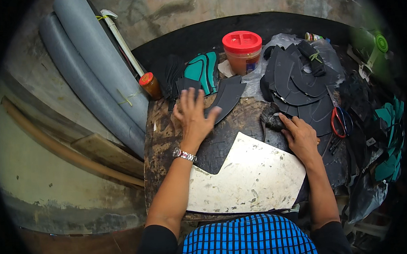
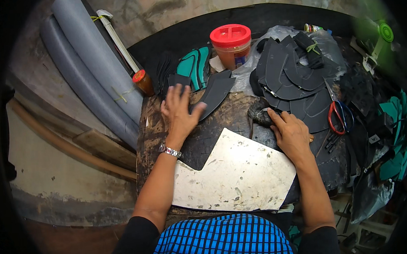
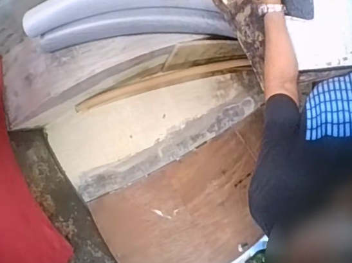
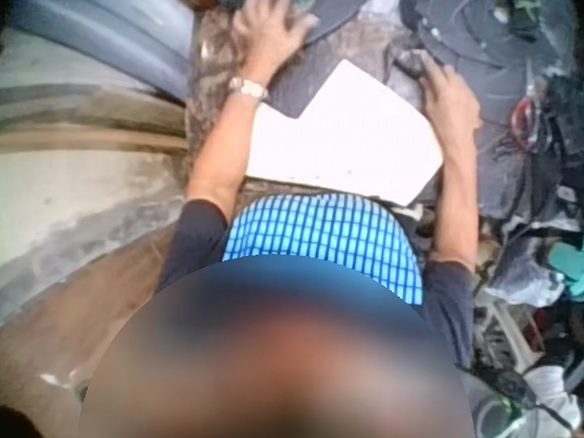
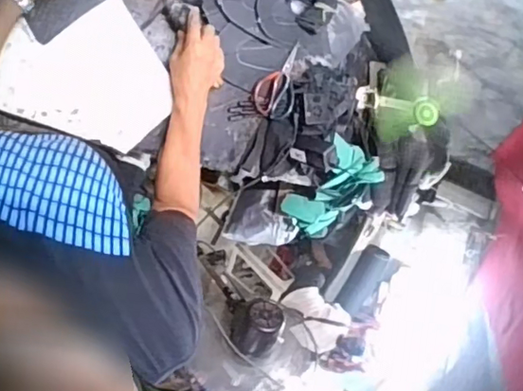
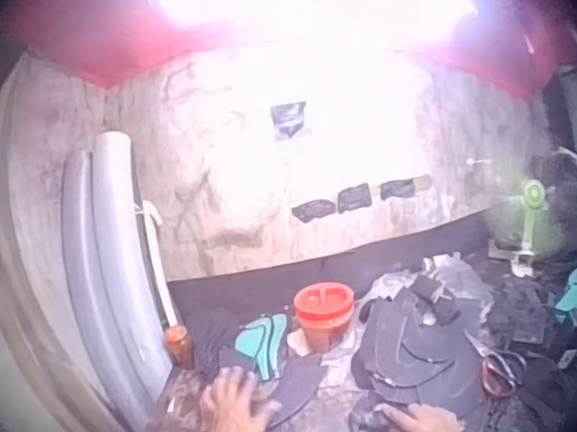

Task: The person repeatedly smooths the edges of green and black sandal soles using a hammer-like tool on a white board. They handle each sole one at a time, flip it over, and continue smoothing the edges before placing it aside.

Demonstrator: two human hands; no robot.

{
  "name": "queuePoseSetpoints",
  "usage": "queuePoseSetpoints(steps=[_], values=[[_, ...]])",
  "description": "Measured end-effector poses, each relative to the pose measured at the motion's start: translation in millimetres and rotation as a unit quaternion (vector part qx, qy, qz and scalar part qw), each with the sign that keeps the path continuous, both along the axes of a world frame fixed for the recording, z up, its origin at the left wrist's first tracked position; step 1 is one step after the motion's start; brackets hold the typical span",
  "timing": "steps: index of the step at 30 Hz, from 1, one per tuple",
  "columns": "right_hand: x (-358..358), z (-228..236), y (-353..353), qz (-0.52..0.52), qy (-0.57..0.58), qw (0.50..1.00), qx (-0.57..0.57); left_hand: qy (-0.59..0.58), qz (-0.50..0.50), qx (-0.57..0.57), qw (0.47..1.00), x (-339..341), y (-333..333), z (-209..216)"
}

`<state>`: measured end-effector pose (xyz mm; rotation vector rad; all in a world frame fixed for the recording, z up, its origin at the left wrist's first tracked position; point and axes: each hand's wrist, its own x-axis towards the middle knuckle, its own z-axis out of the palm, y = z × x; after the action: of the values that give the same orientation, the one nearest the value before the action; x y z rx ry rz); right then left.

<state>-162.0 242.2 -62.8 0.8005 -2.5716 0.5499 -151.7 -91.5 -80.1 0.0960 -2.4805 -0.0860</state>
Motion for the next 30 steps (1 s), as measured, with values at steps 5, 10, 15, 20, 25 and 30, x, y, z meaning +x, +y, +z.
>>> queuePoseSetpoints(steps=[5,10,15,20,25,30], values=[[-0.5,-1.4,-1.9,0.001,0.004,1.000,-0.007,-0.143,-0.051,0.031,0.988,-2.5,7.9,3.7],[0.6,-2.1,-2.0,0.000,-0.004,1.000,-0.018,-0.104,-0.115,0.016,0.988,0.6,3.9,3.0],[0.4,-3.5,-1.3,-0.004,-0.005,1.000,-0.013,-0.076,-0.159,-0.006,0.984,15.7,19.5,23.6],[0.2,-3.1,0.1,-0.019,-0.044,0.999,-0.007,-0.012,-0.183,-0.014,0.983,38.1,41.6,53.6],[0.1,-5.0,1.6,0.000,-0.024,0.999,-0.024,0.094,-0.216,0.099,0.967,44.4,34.4,70.2],[-0.5,-2.5,0.1,0.004,0.000,1.000,-0.018,0.161,-0.185,0.464,0.851,48.7,5.7,73.8]])
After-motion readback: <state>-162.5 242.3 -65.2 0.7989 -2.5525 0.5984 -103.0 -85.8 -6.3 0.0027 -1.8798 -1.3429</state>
